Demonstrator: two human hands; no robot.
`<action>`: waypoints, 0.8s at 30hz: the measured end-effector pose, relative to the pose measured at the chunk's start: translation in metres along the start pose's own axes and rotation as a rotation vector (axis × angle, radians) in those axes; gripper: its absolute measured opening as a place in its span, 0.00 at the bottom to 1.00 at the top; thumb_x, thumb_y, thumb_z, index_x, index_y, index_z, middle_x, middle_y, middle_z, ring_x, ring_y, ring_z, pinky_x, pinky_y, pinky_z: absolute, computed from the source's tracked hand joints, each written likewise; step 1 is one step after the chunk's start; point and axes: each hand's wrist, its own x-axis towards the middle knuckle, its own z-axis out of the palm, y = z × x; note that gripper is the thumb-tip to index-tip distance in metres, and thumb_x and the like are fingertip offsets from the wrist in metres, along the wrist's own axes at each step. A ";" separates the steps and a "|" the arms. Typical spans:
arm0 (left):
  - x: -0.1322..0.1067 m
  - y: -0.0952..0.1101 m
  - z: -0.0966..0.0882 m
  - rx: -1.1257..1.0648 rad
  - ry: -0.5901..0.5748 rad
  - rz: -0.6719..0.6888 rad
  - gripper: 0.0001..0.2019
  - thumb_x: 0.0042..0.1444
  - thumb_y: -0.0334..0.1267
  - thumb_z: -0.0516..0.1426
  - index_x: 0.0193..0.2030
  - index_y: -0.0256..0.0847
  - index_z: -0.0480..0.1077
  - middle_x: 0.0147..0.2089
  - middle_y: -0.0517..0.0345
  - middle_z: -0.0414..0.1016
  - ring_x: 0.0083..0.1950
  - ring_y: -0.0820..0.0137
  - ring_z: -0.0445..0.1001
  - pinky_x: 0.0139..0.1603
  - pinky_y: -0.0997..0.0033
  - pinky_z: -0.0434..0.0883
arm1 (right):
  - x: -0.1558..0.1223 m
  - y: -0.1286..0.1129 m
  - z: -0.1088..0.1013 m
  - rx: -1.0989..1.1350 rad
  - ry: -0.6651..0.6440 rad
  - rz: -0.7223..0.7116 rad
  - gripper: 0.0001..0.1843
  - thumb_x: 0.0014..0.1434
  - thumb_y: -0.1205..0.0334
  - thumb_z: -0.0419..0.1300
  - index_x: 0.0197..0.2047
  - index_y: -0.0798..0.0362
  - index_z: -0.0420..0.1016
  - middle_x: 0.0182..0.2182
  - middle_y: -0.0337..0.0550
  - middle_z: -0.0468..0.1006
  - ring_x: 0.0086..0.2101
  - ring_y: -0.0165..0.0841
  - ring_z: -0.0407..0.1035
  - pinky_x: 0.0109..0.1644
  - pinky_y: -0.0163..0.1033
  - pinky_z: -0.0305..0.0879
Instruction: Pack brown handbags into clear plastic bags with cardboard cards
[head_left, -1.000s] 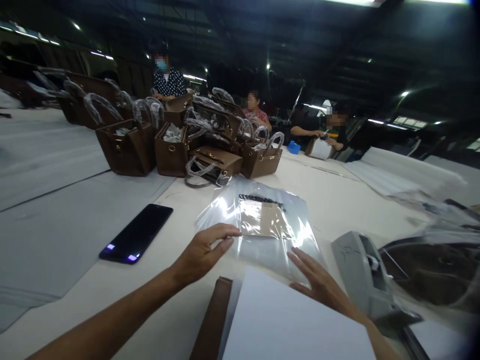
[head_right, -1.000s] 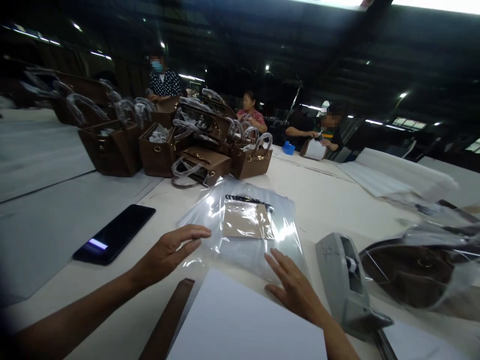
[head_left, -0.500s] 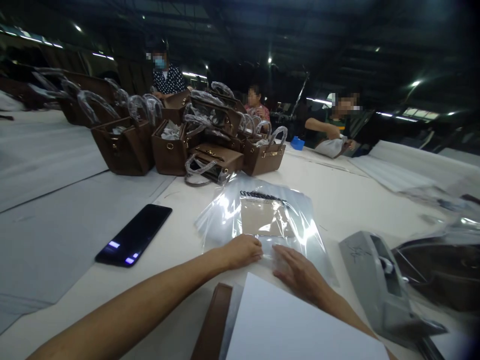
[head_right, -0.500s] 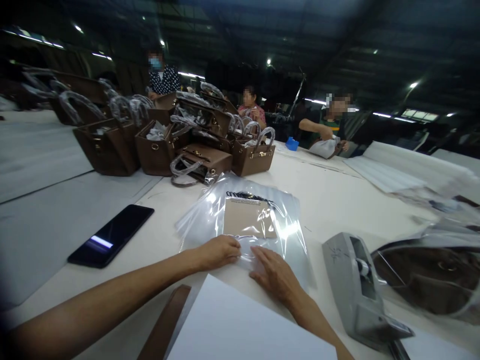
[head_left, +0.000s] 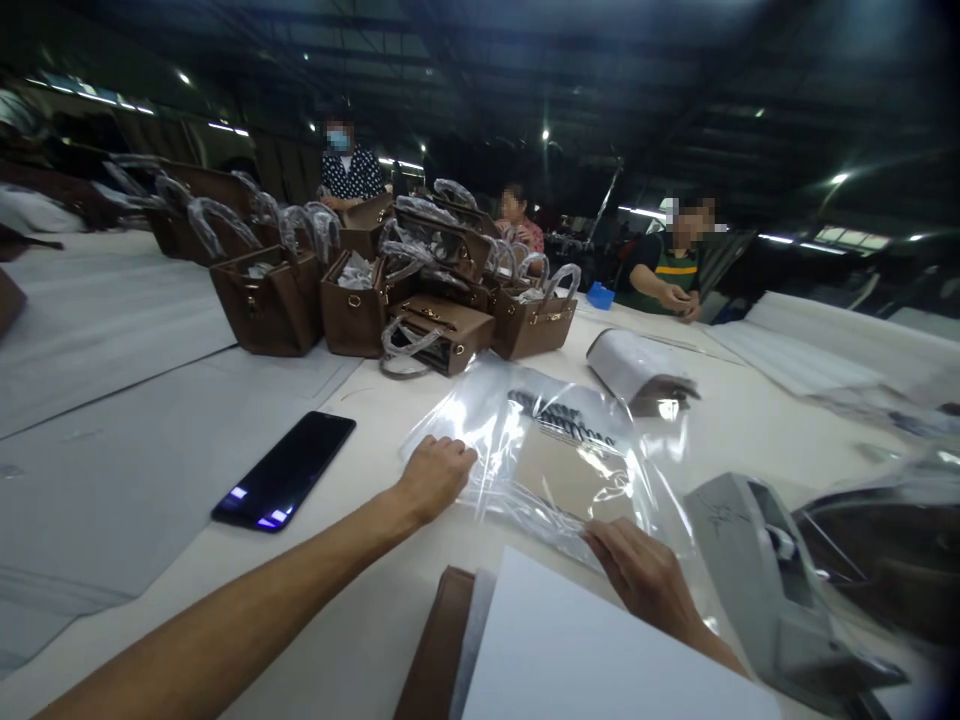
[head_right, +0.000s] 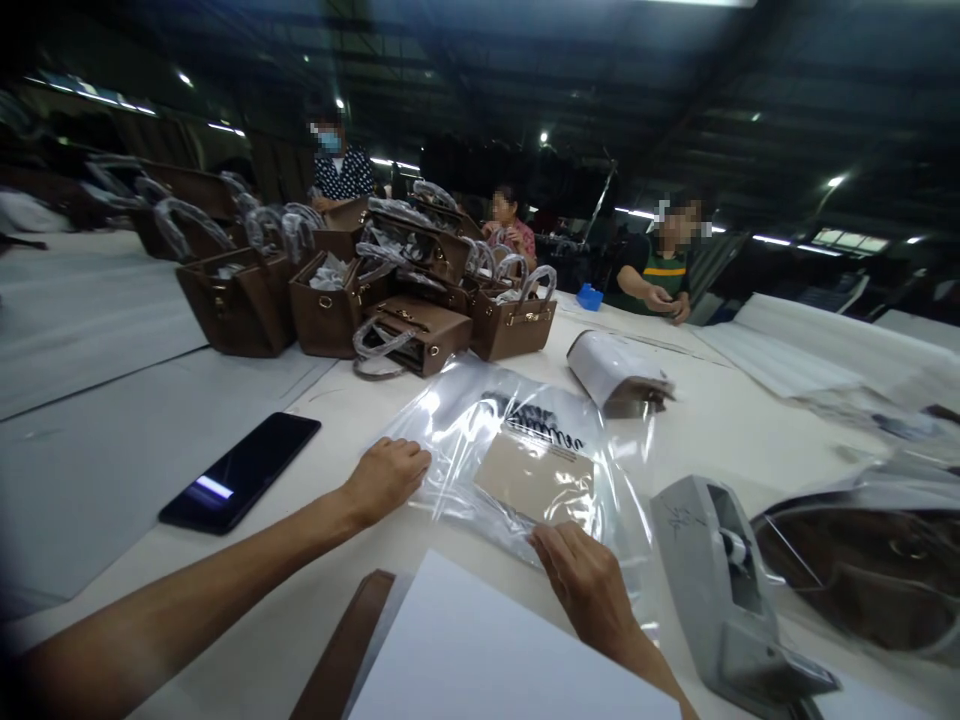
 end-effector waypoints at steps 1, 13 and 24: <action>-0.005 -0.005 -0.003 -0.015 0.036 -0.034 0.07 0.55 0.28 0.49 0.31 0.36 0.68 0.32 0.50 0.70 0.37 0.63 0.68 0.39 0.61 0.64 | -0.005 0.000 -0.001 0.016 0.004 0.037 0.04 0.60 0.68 0.54 0.40 0.57 0.66 0.29 0.43 0.69 0.29 0.29 0.64 0.32 0.34 0.57; -0.030 0.008 -0.010 -0.444 0.235 -0.115 0.03 0.58 0.36 0.51 0.37 0.39 0.62 0.33 0.62 0.67 0.35 0.77 0.69 0.37 0.80 0.68 | 0.004 -0.005 -0.012 0.335 -0.158 0.679 0.16 0.61 0.48 0.46 0.32 0.51 0.65 0.25 0.36 0.70 0.27 0.29 0.65 0.31 0.34 0.60; 0.013 0.048 -0.006 -0.243 0.194 -0.006 0.10 0.57 0.38 0.51 0.27 0.38 0.65 0.26 0.59 0.65 0.30 0.70 0.65 0.31 0.73 0.61 | 0.067 -0.016 0.000 0.109 -0.266 0.203 0.29 0.56 0.48 0.56 0.55 0.55 0.56 0.46 0.49 0.68 0.45 0.38 0.64 0.48 0.44 0.61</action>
